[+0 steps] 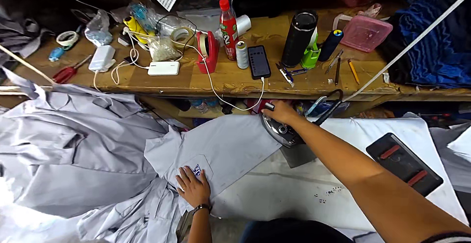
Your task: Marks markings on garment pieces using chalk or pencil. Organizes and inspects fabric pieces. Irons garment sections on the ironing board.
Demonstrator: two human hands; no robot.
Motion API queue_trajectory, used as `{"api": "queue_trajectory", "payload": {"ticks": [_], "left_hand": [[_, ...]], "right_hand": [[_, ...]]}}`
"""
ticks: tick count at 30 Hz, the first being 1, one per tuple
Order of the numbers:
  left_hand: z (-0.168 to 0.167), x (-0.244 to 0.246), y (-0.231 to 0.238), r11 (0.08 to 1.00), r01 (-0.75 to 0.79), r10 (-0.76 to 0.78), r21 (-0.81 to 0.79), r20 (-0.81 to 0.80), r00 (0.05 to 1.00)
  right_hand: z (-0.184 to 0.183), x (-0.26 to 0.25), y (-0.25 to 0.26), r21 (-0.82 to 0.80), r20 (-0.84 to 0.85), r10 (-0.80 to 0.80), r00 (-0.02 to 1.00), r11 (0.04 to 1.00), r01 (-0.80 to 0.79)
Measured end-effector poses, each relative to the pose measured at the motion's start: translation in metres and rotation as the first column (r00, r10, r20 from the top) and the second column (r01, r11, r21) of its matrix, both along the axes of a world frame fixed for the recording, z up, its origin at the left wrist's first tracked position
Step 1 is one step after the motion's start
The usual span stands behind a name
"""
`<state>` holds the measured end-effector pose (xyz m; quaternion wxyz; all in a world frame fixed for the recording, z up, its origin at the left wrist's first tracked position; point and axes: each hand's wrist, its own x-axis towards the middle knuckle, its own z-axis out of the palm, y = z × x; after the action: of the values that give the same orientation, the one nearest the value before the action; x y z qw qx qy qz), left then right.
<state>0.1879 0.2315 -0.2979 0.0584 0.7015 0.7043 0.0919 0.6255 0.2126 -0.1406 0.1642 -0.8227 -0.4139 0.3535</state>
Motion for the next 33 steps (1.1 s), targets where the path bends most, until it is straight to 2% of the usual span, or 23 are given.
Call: {"api": "queue_trajectory", "payload": {"ticks": [1,3,4,8,9,11,15,20,28,31,33], "left_hand": [[0.000,0.001,0.001,1.000,-0.001,0.001,0.002,0.002,1.000],[-0.001,0.003,0.002,1.000,-0.008,0.008,0.010,0.001,1.000],[-0.001,0.003,0.001,1.000,-0.012,0.012,0.007,0.003,1.000],[-0.001,0.003,0.003,1.000,-0.014,0.014,0.007,0.012,1.000],[-0.002,0.002,0.002,1.000,-0.015,0.015,0.006,0.015,1.000],[-0.003,0.001,0.000,1.000,-0.012,0.011,0.008,0.014,1.000],[-0.002,0.002,0.003,1.000,-0.007,0.007,0.015,0.011,1.000],[-0.003,0.004,0.004,1.000,-0.007,0.007,0.020,-0.016,1.000],[0.004,0.005,0.000,1.000,0.006,-0.006,0.007,0.024,1.000],[0.015,0.003,-0.015,0.999,0.015,-0.019,0.035,0.117,0.993],[0.015,0.000,-0.023,0.997,-0.008,-0.011,0.074,0.256,0.967]], "right_hand": [[-0.006,-0.006,-0.006,0.031,0.034,0.059,0.998,0.998,-0.060],[-0.008,-0.015,-0.014,-0.016,0.105,0.193,0.976,0.981,-0.192],[-0.006,-0.016,-0.015,-0.037,0.124,0.203,0.971,0.979,-0.200],[0.006,0.007,0.000,-0.016,0.064,-0.069,0.996,0.997,0.070],[0.008,0.012,0.002,-0.021,0.060,-0.096,0.994,0.995,0.097],[0.009,0.010,-0.003,-0.038,0.040,-0.047,0.998,0.998,0.048],[-0.008,-0.007,-0.035,-0.008,0.068,0.150,0.986,0.989,-0.150],[0.005,0.014,-0.057,-0.037,0.012,-0.089,0.996,0.995,0.090],[0.007,0.042,-0.124,-0.126,-0.021,-0.201,0.979,0.972,0.196],[0.010,0.063,-0.163,-0.166,-0.067,-0.242,0.968,0.959,0.229],[0.014,0.085,-0.196,-0.197,-0.080,-0.300,0.951,0.940,0.280]]}}
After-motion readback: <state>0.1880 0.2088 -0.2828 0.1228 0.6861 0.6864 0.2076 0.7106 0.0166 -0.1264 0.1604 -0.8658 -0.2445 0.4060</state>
